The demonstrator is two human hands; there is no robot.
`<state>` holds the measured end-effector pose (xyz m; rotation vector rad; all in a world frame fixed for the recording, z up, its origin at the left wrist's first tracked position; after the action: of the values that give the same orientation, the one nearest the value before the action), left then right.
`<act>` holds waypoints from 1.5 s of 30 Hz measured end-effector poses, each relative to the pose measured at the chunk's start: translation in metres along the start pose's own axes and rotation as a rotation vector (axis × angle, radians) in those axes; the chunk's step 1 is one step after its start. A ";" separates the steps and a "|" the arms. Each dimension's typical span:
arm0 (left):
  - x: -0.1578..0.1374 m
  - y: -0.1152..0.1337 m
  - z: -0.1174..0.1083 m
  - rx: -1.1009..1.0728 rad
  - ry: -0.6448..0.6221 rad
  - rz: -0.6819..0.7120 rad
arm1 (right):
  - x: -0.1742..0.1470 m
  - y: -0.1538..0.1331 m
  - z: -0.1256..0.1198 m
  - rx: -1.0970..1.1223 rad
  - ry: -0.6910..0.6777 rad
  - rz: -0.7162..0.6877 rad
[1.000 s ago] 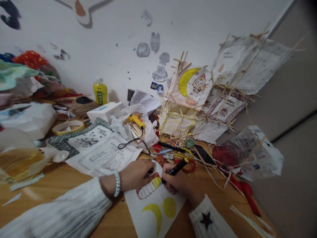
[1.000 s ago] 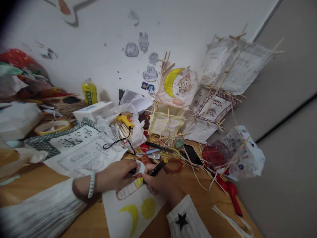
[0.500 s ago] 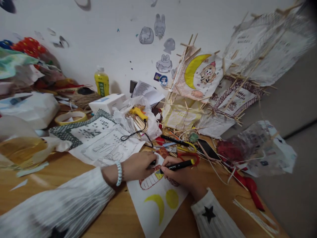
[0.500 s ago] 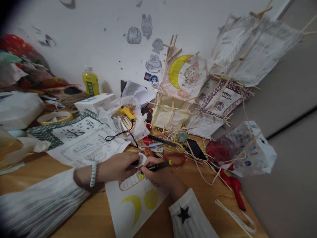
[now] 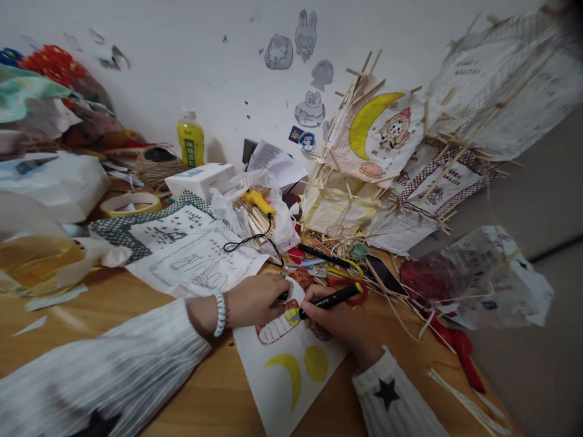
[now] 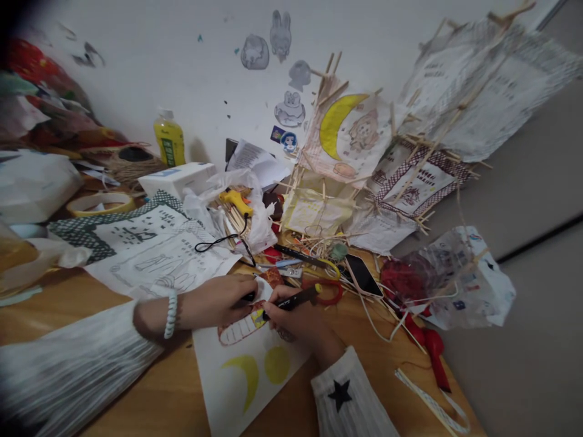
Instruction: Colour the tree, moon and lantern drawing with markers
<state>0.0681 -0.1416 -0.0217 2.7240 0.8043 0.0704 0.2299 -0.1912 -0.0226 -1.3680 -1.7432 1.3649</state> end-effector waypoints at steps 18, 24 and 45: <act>0.000 -0.005 0.007 -0.002 0.019 -0.004 | 0.004 0.000 0.002 -0.067 0.041 -0.006; 0.000 -0.005 0.007 -0.007 0.022 -0.001 | 0.003 -0.005 0.002 -0.096 0.063 0.005; -0.001 -0.003 0.003 0.008 -0.005 -0.020 | 0.006 -0.003 0.000 -0.139 0.060 -0.085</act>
<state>0.0661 -0.1406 -0.0255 2.7220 0.8313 0.0560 0.2271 -0.1854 -0.0211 -1.3756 -1.8635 1.1651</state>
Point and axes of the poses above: each hand's wrist, its own x-axis towards the middle knuckle, its own z-axis out of the palm, y = z × x, the point moved 2 cm from there along x, towards the middle knuckle, and after that the axes turned 9 degrees about -y, right-handed, at the moved point
